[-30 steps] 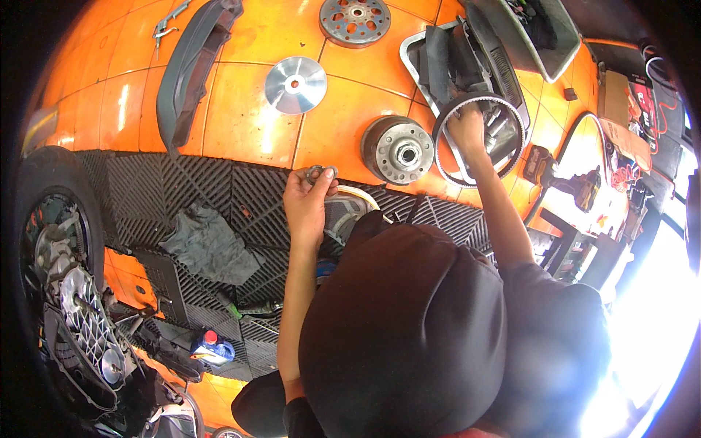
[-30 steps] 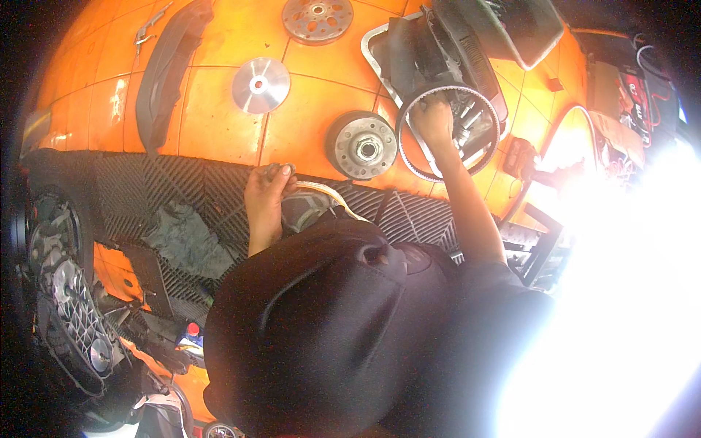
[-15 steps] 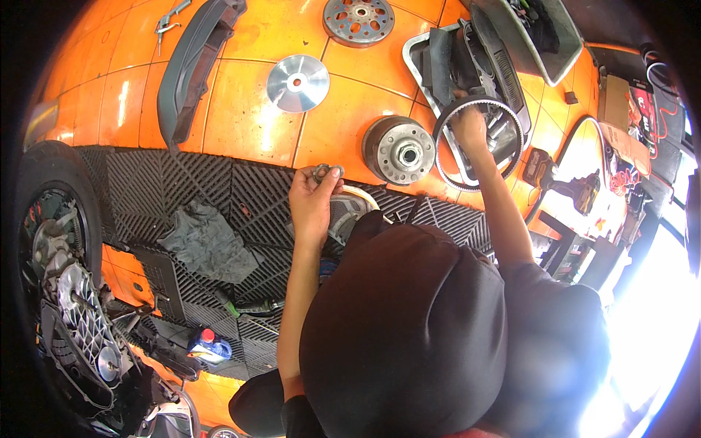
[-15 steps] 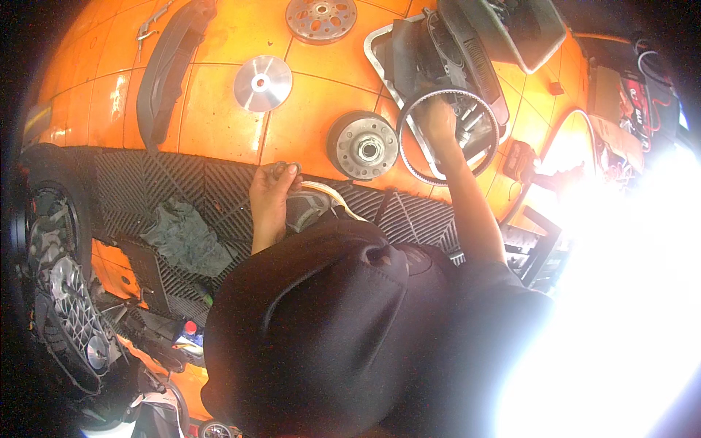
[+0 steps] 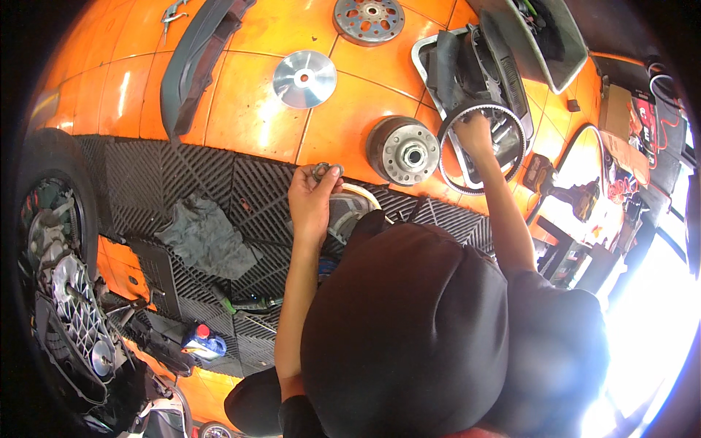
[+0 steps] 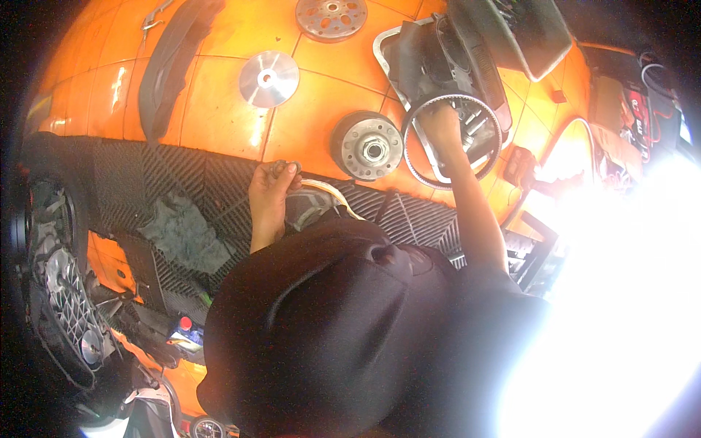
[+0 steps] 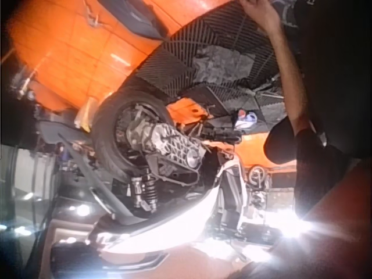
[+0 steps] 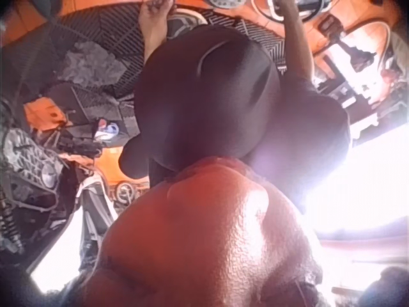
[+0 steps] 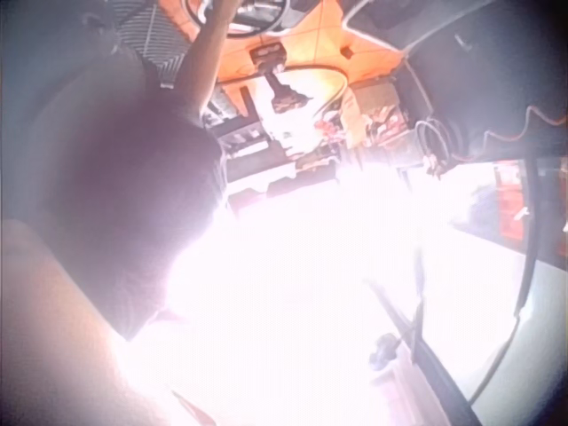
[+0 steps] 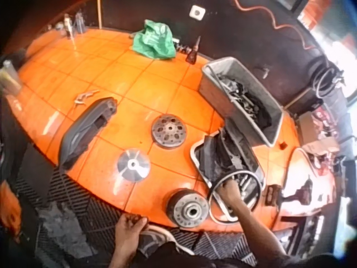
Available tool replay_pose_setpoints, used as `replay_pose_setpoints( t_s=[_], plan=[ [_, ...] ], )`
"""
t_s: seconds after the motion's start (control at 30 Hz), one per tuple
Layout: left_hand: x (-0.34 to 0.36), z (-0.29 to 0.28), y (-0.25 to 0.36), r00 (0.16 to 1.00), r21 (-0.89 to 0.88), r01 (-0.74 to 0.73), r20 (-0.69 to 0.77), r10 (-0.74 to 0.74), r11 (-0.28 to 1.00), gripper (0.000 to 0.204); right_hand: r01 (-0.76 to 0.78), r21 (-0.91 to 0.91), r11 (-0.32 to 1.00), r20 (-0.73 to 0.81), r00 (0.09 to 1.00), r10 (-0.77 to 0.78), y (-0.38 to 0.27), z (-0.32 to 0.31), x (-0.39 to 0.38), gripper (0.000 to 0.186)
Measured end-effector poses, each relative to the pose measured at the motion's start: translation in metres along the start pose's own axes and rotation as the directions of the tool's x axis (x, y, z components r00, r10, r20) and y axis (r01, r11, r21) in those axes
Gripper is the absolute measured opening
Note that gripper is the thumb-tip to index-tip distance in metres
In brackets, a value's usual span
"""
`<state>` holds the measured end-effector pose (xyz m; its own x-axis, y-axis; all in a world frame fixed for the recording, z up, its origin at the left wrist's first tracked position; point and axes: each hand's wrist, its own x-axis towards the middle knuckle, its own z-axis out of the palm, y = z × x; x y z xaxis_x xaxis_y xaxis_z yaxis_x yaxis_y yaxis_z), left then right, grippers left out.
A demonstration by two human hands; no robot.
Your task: The person sits on the floor of a workshop and assembles a scooter's clutch mechanism. They handle a clutch bell, a clutch plate, and a small metal ring, fitting them together by hand. The person then installs the assembled components into the scooter's engine casing and wipes the area with a cloth.
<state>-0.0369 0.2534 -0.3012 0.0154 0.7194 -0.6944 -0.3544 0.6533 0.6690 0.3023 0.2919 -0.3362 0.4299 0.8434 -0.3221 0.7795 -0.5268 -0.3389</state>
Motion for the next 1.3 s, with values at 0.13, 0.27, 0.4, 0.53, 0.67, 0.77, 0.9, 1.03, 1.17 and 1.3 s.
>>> replay_pose_setpoints(
  t_s=[0.13,0.27,0.4,0.53,0.67,0.77,0.9,1.03,1.17,1.3],
  plan=[
    [-0.003,-0.008,0.004,0.999,0.001,-0.013,-0.045,0.013,1.0,0.021,-0.179,-0.003,0.984,0.157,0.972,0.177,-0.024,-0.043,-0.032,0.034],
    [-0.001,-0.014,0.011,0.997,0.0,-0.035,-0.076,0.035,0.999,0.022,-0.063,0.094,0.994,0.283,0.958,0.034,-0.047,-0.101,-0.049,0.03],
    [-0.006,-0.013,0.027,0.992,-0.09,-0.088,-0.101,0.079,0.992,0.023,-0.188,0.426,0.885,0.538,0.839,-0.081,-0.107,-0.105,-0.06,0.019],
    [-0.017,-0.02,0.046,0.974,-0.182,-0.18,-0.172,0.149,0.967,0.025,-0.168,0.586,0.792,0.65,0.681,-0.337,-0.158,-0.059,-0.07,0.01],
    [-0.045,-0.053,0.077,0.883,-0.211,-0.407,-0.338,0.325,0.889,0.023,-0.258,0.702,0.663,0.687,0.492,-0.535,-0.228,-0.017,-0.096,0.019],
    [-0.091,-0.099,0.104,0.839,-0.096,-0.415,-0.425,0.34,0.905,0.027,-0.19,0.761,0.621,0.647,0.305,-0.699,-0.289,0.004,-0.127,0.019],
    [-0.182,-0.165,0.132,0.825,-0.081,-0.371,-0.487,0.288,0.925,0.03,-0.059,0.839,0.541,0.543,0.022,-0.84,-0.387,0.008,-0.187,0.016],
    [-0.272,-0.198,0.155,0.66,-0.05,-0.446,-0.692,0.291,0.893,0.032,0.072,0.846,0.528,0.525,-0.28,-0.804,-0.484,0.014,-0.273,0.019],
    [-0.357,-0.218,0.159,0.53,-0.124,-0.705,-0.746,0.403,0.698,0.022,0.191,0.832,0.521,0.55,-0.417,-0.724,-0.555,0.041,-0.348,0.033],
    [-0.396,-0.257,0.13,0.394,-0.278,-0.901,-0.846,0.359,0.333,0.016,0.214,0.784,0.582,0.606,-0.462,-0.647,-0.598,0.105,-0.429,0.044]
  ],
)
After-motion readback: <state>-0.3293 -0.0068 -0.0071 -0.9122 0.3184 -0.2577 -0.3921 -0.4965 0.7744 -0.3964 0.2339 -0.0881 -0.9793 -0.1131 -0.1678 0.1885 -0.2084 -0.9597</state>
